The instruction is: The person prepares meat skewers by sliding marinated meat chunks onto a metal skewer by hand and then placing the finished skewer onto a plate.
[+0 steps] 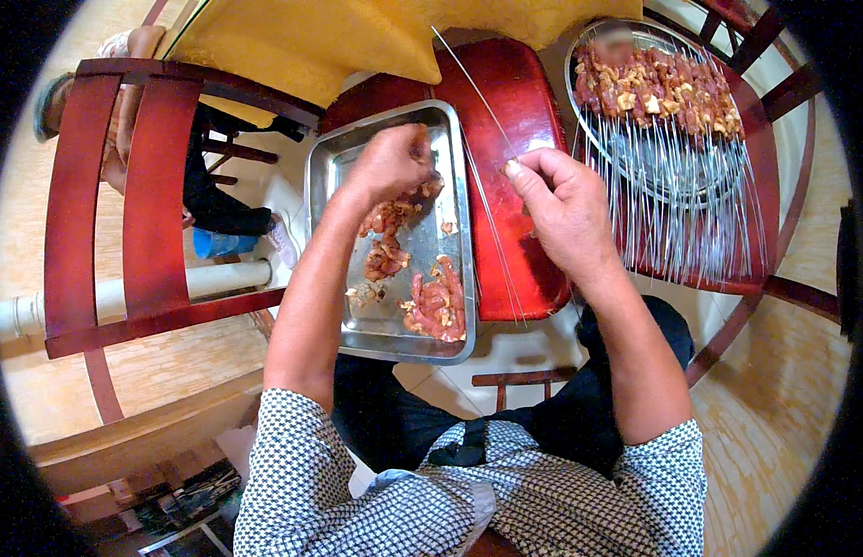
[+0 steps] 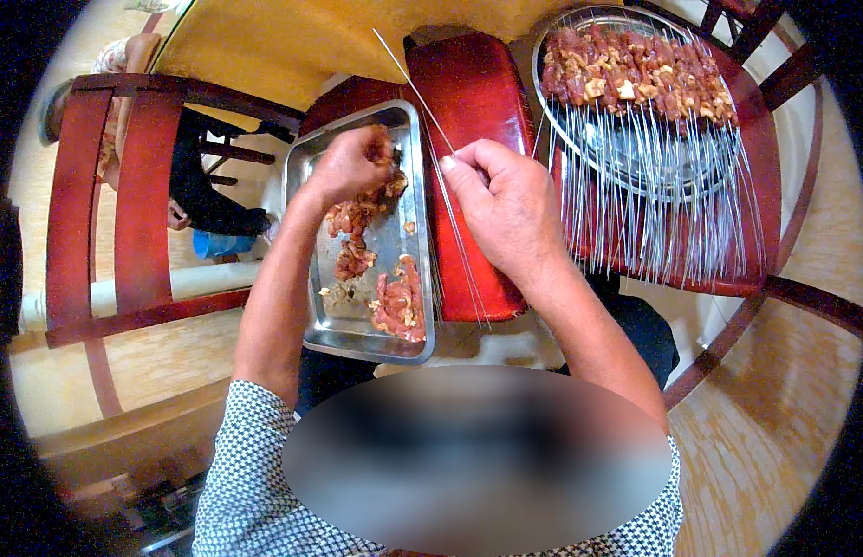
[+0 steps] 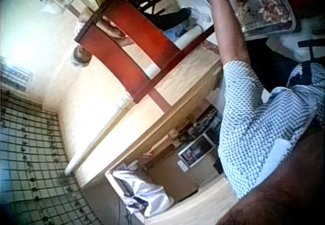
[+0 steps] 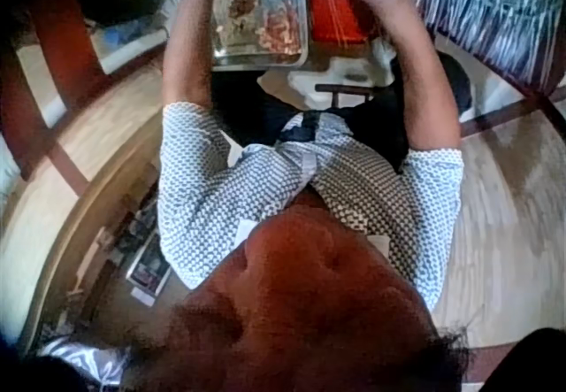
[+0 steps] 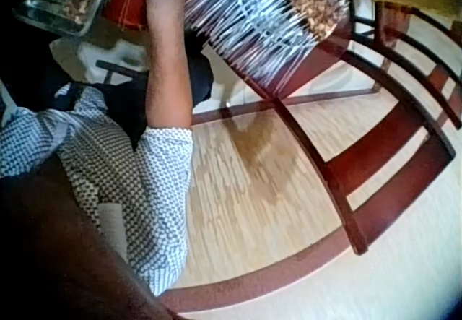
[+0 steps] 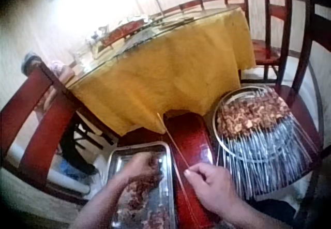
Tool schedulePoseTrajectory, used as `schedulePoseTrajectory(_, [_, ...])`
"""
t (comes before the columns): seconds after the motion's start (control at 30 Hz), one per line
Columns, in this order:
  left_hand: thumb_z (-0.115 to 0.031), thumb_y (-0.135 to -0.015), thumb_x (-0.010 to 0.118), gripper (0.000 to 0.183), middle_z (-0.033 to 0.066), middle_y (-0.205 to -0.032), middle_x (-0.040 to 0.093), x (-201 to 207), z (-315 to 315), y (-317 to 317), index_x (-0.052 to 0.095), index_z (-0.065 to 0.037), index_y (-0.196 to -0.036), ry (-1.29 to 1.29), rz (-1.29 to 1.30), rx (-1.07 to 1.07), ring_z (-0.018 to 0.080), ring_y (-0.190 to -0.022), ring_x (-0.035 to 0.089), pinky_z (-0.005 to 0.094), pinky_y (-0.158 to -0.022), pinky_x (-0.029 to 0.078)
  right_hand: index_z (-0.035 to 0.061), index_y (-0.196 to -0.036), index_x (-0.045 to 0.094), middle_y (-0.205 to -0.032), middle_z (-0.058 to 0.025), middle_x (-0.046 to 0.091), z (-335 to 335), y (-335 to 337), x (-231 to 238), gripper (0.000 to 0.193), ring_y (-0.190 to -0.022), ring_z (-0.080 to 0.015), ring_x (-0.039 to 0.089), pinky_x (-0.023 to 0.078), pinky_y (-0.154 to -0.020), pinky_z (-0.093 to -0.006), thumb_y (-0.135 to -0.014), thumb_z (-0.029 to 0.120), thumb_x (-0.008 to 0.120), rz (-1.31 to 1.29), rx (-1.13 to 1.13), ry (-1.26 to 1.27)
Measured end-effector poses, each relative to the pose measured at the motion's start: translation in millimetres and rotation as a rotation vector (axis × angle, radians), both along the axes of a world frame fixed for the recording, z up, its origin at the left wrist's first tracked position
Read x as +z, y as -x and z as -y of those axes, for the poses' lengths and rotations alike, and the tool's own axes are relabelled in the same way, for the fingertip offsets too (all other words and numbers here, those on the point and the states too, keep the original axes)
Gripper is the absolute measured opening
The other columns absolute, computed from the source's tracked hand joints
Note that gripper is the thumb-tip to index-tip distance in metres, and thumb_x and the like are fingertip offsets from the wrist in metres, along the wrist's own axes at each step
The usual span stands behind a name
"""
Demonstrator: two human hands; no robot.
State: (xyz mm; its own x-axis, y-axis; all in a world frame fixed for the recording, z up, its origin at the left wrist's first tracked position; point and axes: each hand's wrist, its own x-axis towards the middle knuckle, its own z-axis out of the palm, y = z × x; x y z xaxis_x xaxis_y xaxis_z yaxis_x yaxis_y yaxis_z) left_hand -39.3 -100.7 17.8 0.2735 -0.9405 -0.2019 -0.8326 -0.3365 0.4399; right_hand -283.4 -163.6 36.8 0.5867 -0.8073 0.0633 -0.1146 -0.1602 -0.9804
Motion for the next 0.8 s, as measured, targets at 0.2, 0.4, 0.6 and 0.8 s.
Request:
schedulePoseTrajectory(0.2, [0.005,-0.079,0.053,0.013,0.0023,-0.086,0.061,17,-22,-19,0.06,-0.001,-0.088,0.084,-0.629,0.346,0.0103,-0.075,0.056,0.0246,-0.07,0.047,0.0002,-0.085,0.066,-0.07,-0.0135,0.065,-1,0,5,0.019,-0.061,-0.02,0.062,0.048,-0.058,-0.032,-0.086,0.019,0.061,0.002,-0.004,-0.011])
schedulePoseTrajectory(0.4, [0.002,-0.081,0.054,0.01,0.0042,-0.088,0.065,15,-62,-9,0.061,-0.002,-0.088,0.004,-0.861,0.48,0.012,-0.075,0.06,0.0247,-0.068,0.048,0.0001,-0.085,0.066,-0.071,-0.0143,0.065,0,2,-1,0.02,-0.063,-0.0226,0.063,0.049,-0.061,-0.0328,-0.086,0.019,0.061,-0.008,-0.014,0.018])
schedulePoseTrajectory(0.6, [-0.006,-0.079,0.059,0.017,0.0146,-0.082,0.066,7,-91,11,0.061,0.0,-0.095,0.077,-0.116,0.209,0.0278,-0.076,0.064,0.0357,-0.067,0.05,0.0003,-0.086,0.066,-0.072,-0.0142,0.065,-2,0,-1,0.02,-0.064,-0.0219,0.064,0.049,-0.061,-0.0325,-0.086,0.019,0.061,-0.02,0.004,0.011])
schedulePoseTrajectory(0.8, [-0.014,-0.075,0.064,0.027,0.0217,-0.088,0.063,22,-81,32,0.058,0.0,-0.097,0.051,0.144,0.02,0.0392,-0.081,0.061,0.044,-0.071,0.05,0.0002,-0.085,0.066,-0.071,-0.0138,0.065,-4,-3,-2,0.019,-0.063,-0.0203,0.063,0.048,-0.06,-0.0321,-0.086,0.019,0.061,0.008,0.01,0.001])
